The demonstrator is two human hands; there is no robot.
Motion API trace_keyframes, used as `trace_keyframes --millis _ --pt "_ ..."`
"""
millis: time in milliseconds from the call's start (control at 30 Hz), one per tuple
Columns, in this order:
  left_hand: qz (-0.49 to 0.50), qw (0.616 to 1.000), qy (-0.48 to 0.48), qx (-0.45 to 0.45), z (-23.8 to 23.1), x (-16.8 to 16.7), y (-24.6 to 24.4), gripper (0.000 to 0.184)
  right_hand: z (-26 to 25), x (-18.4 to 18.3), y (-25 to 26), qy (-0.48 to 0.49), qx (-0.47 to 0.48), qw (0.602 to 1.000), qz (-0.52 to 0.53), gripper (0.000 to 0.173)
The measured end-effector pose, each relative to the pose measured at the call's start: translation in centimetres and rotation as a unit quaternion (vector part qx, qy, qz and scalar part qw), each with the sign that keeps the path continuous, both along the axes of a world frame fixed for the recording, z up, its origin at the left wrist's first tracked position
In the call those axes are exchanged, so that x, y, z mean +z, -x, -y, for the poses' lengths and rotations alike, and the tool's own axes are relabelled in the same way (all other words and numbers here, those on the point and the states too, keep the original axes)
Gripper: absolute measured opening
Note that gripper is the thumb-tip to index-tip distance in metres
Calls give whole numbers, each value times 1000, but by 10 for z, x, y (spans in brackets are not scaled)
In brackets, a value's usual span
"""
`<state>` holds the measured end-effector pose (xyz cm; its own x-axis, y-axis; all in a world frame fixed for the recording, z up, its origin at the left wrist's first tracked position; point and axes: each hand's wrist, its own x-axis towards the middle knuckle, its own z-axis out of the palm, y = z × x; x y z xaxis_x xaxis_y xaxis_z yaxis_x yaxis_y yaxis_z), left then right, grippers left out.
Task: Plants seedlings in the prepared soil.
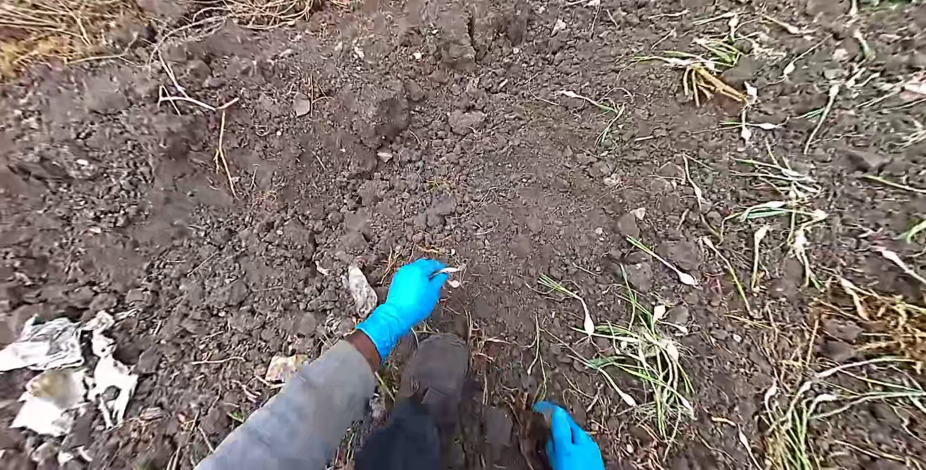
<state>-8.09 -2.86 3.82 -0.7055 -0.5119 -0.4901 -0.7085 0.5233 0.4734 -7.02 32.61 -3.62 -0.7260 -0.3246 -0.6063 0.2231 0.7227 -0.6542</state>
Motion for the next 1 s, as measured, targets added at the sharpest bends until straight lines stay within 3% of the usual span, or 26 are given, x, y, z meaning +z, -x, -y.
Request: trace_keyframes --millis 67,167,267,333,400,467,533,567,600,633,700,800,867,933,967,1000 --pt "-32 998 -30 39 11 -39 -16 24 1 15 9 -2 -19 999 34 51" --pt "-19 993 -66 96 30 -67 -64 24 55 85 62 24 -24 993 110 55" --pt "4 993 -48 105 67 -53 -106 25 133 156 121 251 28 962 100 45" --pt "19 992 -30 118 88 -32 -111 24 192 174 147 373 63 923 70 30" --pt "25 992 1 125 107 -18 -104 24 264 160 143 406 93 909 27 38" --pt "18 993 36 108 123 -20 -92 24 322 102 108 289 112 951 -15 54" --pt "31 996 38 68 124 -37 -76 24 332 10 63 117 172 977 40 77" --pt "51 998 16 46 112 -54 -70 23 318 -24 46 73 192 977 64 80" --pt "77 997 -15 15 94 -77 -67 23 303 -34 41 47 203 974 85 79" --pt "103 993 -49 -19 75 -103 -67 22 293 -23 49 47 195 974 104 76" --pt "122 985 -118 -27 38 -139 -82 26 272 35 73 89 133 977 138 66" --pt "68 988 -124 66 35 -120 -99 35 246 91 95 136 105 983 70 61" --pt "66 990 -76 100 69 -97 -111 37 253 71 89 74 165 983 14 60" --pt "98 989 -41 101 101 -90 -125 40 281 44 84 -33 233 971 34 69" --pt "117 988 -44 95 109 -92 -132 41 298 44 85 -52 262 963 39 73" --pt "134 986 -52 88 113 -98 -139 41 317 48 92 -10 278 960 42 70"
